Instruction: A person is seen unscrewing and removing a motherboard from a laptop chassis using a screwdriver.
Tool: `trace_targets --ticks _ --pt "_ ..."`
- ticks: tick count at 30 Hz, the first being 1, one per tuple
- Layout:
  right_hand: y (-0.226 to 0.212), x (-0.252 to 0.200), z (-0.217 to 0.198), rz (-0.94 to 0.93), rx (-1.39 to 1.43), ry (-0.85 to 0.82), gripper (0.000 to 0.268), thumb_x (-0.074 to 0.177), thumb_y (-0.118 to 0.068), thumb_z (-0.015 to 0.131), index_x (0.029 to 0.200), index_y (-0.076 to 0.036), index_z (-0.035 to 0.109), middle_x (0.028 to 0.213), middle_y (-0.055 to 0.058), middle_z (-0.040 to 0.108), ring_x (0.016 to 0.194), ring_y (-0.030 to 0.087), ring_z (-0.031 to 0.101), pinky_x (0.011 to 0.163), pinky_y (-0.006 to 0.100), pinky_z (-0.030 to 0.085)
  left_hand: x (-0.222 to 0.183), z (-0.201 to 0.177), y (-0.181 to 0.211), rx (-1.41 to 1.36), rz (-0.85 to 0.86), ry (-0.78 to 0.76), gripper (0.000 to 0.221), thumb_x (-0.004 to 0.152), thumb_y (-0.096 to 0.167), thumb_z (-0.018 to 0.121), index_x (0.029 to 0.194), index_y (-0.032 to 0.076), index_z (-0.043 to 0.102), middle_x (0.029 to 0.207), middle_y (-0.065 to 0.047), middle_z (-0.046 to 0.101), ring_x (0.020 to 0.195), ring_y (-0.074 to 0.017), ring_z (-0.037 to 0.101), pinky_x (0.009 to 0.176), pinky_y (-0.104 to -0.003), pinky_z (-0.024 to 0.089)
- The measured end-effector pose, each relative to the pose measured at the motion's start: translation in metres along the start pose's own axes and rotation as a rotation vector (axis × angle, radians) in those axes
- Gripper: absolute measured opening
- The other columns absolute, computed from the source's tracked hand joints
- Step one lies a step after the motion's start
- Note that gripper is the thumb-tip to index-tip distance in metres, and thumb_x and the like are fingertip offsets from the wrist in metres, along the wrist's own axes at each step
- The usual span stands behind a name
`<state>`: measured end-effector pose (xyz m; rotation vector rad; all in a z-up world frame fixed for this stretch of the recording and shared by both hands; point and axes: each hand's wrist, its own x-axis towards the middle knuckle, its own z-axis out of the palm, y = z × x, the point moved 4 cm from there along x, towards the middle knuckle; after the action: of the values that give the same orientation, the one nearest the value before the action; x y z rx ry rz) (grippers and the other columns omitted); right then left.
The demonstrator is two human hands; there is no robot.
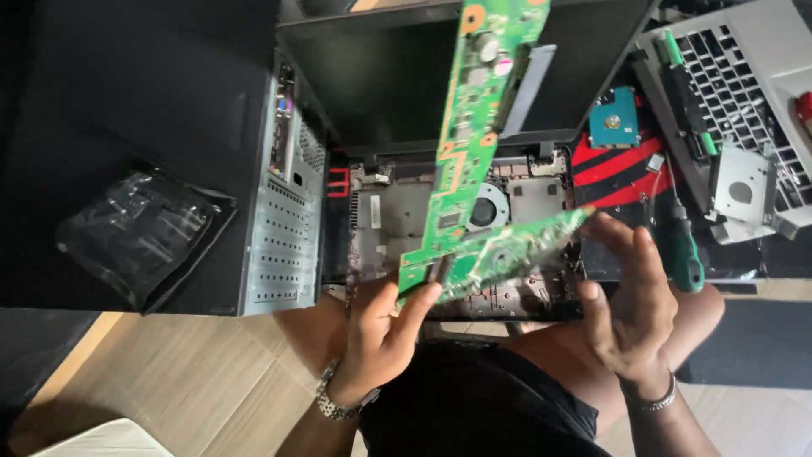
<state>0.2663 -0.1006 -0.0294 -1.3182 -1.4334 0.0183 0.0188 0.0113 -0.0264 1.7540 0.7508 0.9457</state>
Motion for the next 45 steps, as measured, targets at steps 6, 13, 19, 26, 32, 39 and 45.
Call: trace_targets --ticks 6,13,19,26,32,39,45 --pt "0.005 -0.013 -0.008 0.309 0.385 -0.037 0.060 0.103 -0.009 0.045 0.158 0.000 0.025 0.142 0.033 0.053 0.129 0.039 0.059 0.112 0.046 0.050 0.011 0.016 0.007 -0.129 -0.049 -0.153 0.015 0.098 0.006 0.064 0.108 -0.005 0.063 0.099 -0.009 0.076 0.079 -0.0101 0.069 0.069 -0.023 0.056" --pt "0.015 -0.035 0.006 0.382 0.141 -0.105 0.017 0.085 -0.006 0.076 0.098 0.004 0.079 0.080 0.017 0.078 0.068 0.030 0.077 0.063 0.038 0.059 0.057 0.014 0.019 0.012 0.071 -0.257 0.024 0.095 0.016 0.071 0.109 -0.003 0.073 0.090 -0.023 0.077 0.081 -0.0277 0.074 0.078 -0.041 0.058" --pt "0.000 -0.054 0.038 0.468 0.105 -0.105 0.026 0.077 -0.007 0.086 0.100 0.002 0.077 0.088 0.020 0.080 0.076 0.035 0.079 0.061 0.041 0.060 0.085 0.005 0.003 0.234 0.022 -0.330 0.034 0.091 0.020 0.077 0.113 -0.005 0.072 0.092 -0.027 0.074 0.092 -0.0440 0.073 0.082 -0.048 0.056" --pt "-0.025 -0.028 0.048 0.561 0.045 -0.314 0.034 0.084 -0.004 0.074 0.117 0.007 0.070 0.077 0.008 0.072 0.050 0.012 0.057 0.044 0.024 0.046 0.089 0.012 -0.015 0.490 0.131 -0.370 0.029 0.085 0.014 0.078 0.110 -0.001 0.072 0.078 -0.005 0.059 0.074 -0.0194 0.055 0.072 -0.033 0.047" --pt "-0.023 -0.008 0.043 0.378 0.110 -0.405 0.023 0.085 -0.004 0.074 0.106 0.005 0.071 0.084 0.011 0.074 0.051 0.020 0.062 0.048 0.030 0.052 0.092 0.013 -0.016 0.541 0.120 -0.334 0.028 0.087 0.015 0.074 0.112 0.004 0.071 0.092 -0.005 0.067 0.083 -0.0237 0.061 0.077 -0.035 0.050" --pt "0.059 0.054 -0.039 0.392 0.012 -0.316 0.015 0.088 -0.006 0.063 0.093 0.006 0.072 0.083 0.011 0.067 0.068 0.021 0.063 0.062 0.031 0.052 0.089 0.022 -0.022 0.610 0.149 -0.314 0.029 0.083 0.010 0.078 0.110 -0.001 0.074 0.093 -0.008 0.070 0.079 -0.0221 0.060 0.071 -0.034 0.050" --pt "0.185 0.153 -0.039 -0.257 -0.633 -0.296 0.024 0.096 -0.004 0.087 0.117 0.001 0.077 0.084 0.009 0.067 0.061 0.025 0.059 0.059 0.036 0.048 0.090 0.027 -0.029 0.635 0.149 -0.274 0.024 0.083 0.010 0.080 0.104 -0.001 0.074 0.104 -0.009 0.054 0.085 -0.0198 0.056 0.074 -0.031 0.049"
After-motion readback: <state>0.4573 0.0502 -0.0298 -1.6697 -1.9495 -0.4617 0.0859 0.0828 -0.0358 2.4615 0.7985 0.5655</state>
